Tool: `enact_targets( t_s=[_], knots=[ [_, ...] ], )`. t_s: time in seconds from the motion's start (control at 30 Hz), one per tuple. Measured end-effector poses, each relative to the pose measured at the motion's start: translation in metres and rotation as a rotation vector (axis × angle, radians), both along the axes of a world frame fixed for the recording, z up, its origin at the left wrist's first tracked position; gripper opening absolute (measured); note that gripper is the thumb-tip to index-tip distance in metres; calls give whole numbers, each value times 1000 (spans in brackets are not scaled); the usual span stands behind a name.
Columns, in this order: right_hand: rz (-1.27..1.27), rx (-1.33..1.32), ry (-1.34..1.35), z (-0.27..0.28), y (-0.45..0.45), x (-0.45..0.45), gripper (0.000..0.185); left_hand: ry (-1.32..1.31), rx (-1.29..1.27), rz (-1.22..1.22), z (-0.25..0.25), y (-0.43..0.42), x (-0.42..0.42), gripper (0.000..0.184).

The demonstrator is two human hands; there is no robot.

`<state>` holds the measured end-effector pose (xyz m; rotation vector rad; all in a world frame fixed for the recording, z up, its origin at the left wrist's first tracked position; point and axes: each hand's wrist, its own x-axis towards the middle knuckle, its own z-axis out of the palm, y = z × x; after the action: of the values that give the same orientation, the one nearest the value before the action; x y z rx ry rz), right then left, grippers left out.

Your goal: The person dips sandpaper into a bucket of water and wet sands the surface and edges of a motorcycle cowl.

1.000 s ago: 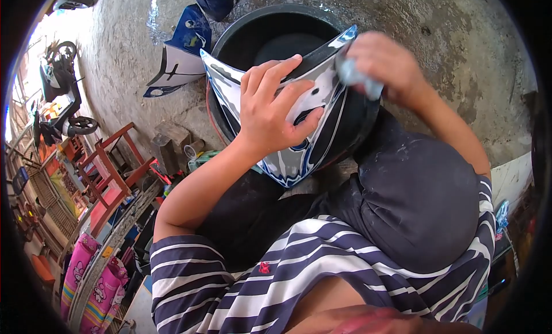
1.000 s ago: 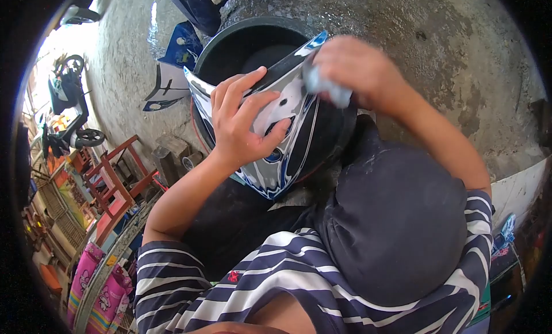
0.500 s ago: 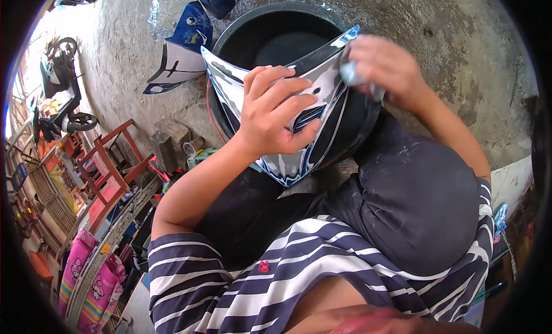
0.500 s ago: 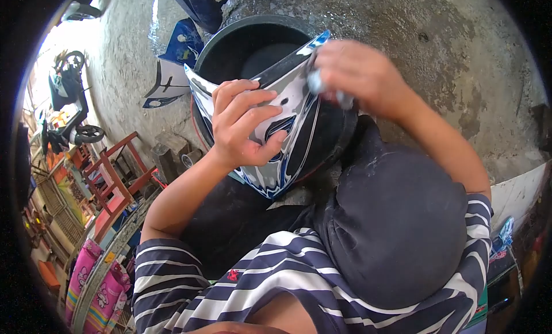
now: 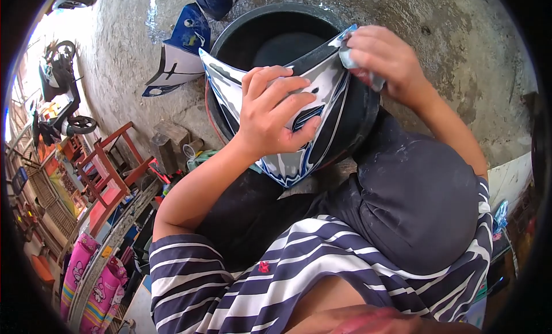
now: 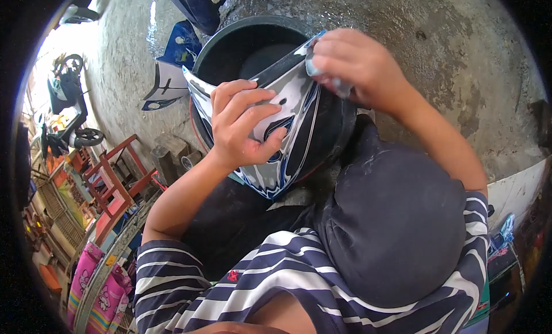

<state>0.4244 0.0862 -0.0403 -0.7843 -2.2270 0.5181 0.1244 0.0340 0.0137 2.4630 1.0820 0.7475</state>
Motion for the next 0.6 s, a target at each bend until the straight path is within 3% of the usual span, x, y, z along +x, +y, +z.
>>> enact_targets(
  t_s=[0.23, 0.6],
  knots=[
    [-99, -97, 23, 14, -24, -14, 50, 6, 10, -11, 1, 2, 0, 31],
    [-282, -210, 76, 6, -13, -27, 32, 8, 20, -9, 0, 2, -1, 32]
  ],
)
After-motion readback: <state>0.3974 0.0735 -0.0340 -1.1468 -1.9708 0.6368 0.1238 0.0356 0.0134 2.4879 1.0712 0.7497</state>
